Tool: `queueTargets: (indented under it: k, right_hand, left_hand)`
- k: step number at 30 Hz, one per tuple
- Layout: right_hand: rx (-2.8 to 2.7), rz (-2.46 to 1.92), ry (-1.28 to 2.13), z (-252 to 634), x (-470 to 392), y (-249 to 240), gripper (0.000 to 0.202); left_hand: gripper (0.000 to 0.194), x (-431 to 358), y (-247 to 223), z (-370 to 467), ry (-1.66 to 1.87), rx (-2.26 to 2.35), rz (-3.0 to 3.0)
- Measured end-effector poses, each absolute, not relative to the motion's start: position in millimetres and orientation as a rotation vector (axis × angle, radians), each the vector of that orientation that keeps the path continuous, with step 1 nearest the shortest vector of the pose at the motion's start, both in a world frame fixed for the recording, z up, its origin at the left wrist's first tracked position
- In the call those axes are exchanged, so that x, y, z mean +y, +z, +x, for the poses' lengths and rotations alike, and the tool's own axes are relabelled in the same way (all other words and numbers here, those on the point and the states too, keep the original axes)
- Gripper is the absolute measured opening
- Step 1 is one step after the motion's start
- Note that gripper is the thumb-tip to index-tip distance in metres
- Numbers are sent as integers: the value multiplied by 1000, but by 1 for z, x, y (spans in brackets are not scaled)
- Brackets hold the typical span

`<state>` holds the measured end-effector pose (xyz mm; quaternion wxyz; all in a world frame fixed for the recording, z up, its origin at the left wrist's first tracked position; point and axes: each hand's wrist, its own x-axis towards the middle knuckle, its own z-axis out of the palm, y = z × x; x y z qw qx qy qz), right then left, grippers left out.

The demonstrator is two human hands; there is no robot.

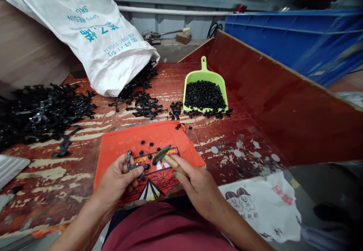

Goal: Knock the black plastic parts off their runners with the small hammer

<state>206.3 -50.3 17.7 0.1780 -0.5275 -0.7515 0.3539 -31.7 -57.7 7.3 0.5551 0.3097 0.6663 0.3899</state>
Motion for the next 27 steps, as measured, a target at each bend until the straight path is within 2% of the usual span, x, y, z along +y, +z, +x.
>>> queueTargets:
  k: [6, 14, 27]
  right_hand:
    - [-2147, -1484, 1006, 207, -49, 16, 46]
    - [-2135, -1480, 1008, 205, -47, 18, 48]
    - [-2182, -1520, 966, 207, -50, 15, 45]
  left_hand:
    - [51, -52, 2, -38, 904, 1511, 695]
    - [45, -51, 13, -39, 942, 1447, 568]
    - [50, -50, 6, -29, 910, 1571, 714]
